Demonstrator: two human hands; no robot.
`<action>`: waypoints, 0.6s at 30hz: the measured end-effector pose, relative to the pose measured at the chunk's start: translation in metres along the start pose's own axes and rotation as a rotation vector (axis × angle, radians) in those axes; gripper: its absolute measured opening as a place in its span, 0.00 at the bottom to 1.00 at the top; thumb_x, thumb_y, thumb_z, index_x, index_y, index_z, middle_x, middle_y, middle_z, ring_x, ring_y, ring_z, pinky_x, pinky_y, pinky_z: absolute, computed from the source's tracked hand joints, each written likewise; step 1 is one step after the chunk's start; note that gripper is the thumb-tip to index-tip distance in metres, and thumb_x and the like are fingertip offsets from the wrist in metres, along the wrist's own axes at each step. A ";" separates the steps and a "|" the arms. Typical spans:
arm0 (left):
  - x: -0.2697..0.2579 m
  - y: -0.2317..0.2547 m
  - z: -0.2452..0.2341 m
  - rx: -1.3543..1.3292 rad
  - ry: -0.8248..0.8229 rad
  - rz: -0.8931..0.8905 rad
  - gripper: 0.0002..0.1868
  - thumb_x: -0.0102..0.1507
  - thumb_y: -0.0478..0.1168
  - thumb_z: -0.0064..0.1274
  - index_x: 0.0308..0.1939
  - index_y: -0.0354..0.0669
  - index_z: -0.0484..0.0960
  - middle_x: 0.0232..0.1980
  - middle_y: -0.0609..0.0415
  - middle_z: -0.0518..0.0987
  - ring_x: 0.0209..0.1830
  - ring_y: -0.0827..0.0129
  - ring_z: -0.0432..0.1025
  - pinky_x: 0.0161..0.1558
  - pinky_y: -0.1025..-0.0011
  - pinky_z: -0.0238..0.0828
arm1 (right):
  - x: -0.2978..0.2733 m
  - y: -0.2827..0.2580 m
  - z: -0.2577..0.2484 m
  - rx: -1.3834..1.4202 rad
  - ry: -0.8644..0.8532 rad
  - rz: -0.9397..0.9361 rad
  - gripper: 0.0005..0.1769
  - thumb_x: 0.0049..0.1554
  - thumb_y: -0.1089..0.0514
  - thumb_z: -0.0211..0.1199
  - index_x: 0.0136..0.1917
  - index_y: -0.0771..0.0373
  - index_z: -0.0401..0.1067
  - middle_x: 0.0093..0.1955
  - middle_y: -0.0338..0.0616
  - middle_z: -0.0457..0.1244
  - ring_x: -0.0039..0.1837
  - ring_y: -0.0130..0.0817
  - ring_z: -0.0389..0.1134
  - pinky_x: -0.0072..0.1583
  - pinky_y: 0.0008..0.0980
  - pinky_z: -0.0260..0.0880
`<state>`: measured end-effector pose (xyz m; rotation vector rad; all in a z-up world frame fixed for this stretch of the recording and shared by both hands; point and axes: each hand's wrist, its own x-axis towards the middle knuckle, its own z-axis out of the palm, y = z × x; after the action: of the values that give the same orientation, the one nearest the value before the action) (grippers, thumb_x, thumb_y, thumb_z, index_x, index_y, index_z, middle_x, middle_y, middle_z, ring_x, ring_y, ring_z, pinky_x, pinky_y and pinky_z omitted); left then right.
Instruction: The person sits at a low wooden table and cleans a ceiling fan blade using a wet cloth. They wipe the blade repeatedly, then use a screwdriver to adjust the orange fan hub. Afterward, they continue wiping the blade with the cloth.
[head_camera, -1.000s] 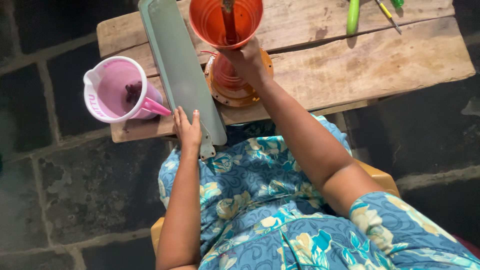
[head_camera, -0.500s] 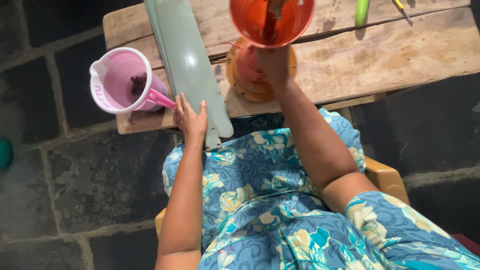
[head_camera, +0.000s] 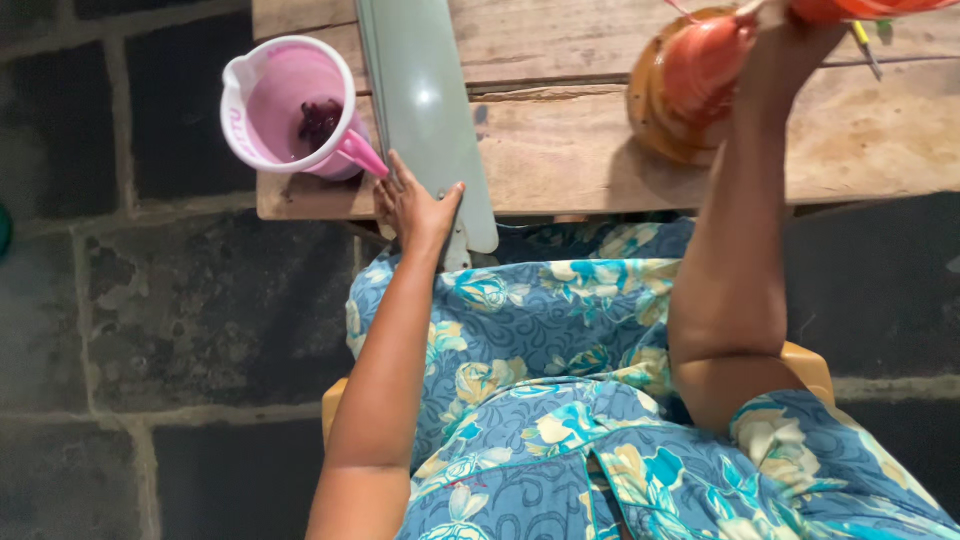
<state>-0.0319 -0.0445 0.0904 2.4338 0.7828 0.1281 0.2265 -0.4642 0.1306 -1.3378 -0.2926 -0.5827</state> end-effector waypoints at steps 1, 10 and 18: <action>-0.001 0.002 -0.001 -0.008 0.001 0.000 0.70 0.49 0.61 0.72 0.79 0.42 0.39 0.78 0.29 0.54 0.80 0.36 0.43 0.78 0.49 0.36 | 0.005 0.001 -0.004 0.012 0.020 -0.014 0.06 0.68 0.71 0.59 0.52 0.67 0.62 0.38 0.46 0.67 0.37 0.35 0.71 0.41 0.33 0.72; -0.004 0.019 -0.010 0.020 -0.027 -0.013 0.68 0.45 0.58 0.76 0.79 0.58 0.45 0.78 0.36 0.55 0.79 0.41 0.47 0.75 0.46 0.41 | 0.027 0.021 -0.038 0.069 0.070 0.041 0.06 0.67 0.75 0.50 0.54 0.70 0.63 0.38 0.52 0.67 0.38 0.41 0.72 0.40 0.36 0.70; -0.001 0.024 0.010 0.047 -0.045 0.127 0.69 0.46 0.62 0.75 0.80 0.60 0.43 0.78 0.35 0.54 0.80 0.46 0.47 0.75 0.44 0.39 | 0.031 -0.013 -0.011 -0.083 0.003 0.073 0.09 0.60 0.73 0.47 0.49 0.63 0.62 0.35 0.40 0.65 0.34 0.34 0.74 0.37 0.30 0.71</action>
<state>-0.0174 -0.0660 0.0951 2.5212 0.6181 0.1039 0.2431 -0.4833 0.1547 -1.4218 -0.2181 -0.5411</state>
